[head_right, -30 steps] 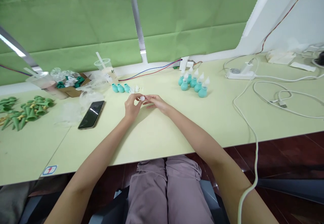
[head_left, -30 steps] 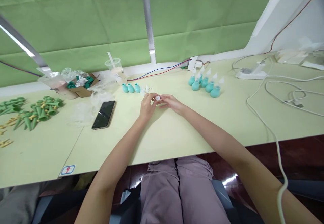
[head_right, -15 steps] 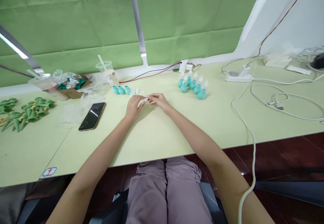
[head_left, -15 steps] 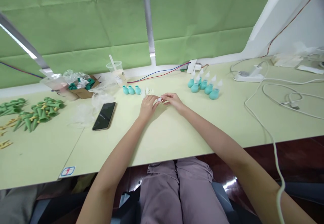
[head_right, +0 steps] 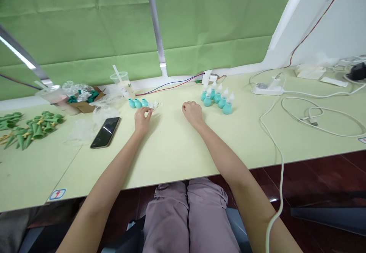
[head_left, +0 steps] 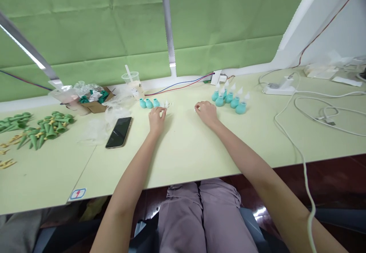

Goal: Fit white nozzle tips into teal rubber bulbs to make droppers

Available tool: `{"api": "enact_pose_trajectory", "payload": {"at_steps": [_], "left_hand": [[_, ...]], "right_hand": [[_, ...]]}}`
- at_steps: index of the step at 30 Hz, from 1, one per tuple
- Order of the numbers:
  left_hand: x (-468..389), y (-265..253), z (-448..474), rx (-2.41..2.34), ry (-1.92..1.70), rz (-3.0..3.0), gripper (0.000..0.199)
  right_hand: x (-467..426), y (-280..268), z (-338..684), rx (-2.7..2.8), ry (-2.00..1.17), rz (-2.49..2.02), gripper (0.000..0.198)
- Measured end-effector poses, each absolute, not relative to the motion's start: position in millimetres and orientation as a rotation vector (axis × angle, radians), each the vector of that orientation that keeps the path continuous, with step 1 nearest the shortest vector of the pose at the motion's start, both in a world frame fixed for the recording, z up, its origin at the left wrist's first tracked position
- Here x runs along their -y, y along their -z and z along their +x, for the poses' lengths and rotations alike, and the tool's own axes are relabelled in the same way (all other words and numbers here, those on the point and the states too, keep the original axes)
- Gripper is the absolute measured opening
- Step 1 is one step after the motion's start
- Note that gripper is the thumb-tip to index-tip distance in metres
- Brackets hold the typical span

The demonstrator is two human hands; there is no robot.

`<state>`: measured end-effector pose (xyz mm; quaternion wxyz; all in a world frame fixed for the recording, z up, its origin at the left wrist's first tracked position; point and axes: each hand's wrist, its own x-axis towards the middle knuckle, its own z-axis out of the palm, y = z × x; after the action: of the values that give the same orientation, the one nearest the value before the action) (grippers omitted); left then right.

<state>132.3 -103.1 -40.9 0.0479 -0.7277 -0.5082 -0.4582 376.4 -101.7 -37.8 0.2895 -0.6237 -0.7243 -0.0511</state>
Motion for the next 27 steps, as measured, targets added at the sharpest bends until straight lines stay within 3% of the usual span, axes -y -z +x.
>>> {"api": "enact_pose_trajectory", "payload": {"at_steps": [3,9,13,17,20,23,27], "left_hand": [[96,42,119,1.742,1.478,-2.088,0.020],[91,45,105,2.042,1.464,-1.946,0.025],[91,46,102,2.134,1.462,-1.914,0.026],[92,45,103,2.171,1.437,-1.923,0.026],[94,44,105,2.166,1.396,-1.949,0.027],[96,44,106,2.138,1.356,-1.954,0.027],[98,43,106,2.112,1.322,-1.962,0.027]], "right_hand": [[96,44,380,1.940,0.138,-1.735,0.021],[98,41,380,1.940,0.098,-1.799,0.036],[107,34,375,1.893,0.242,-1.764,0.043],[110,24,346,2.026,0.268,-1.517,0.030],[99,17,306,2.254,0.183,-1.300,0.031],[80,11,266,2.307,0.179,-1.264,0.034],[59,7,235,2.321,0.210,-1.313,0.019]]}}
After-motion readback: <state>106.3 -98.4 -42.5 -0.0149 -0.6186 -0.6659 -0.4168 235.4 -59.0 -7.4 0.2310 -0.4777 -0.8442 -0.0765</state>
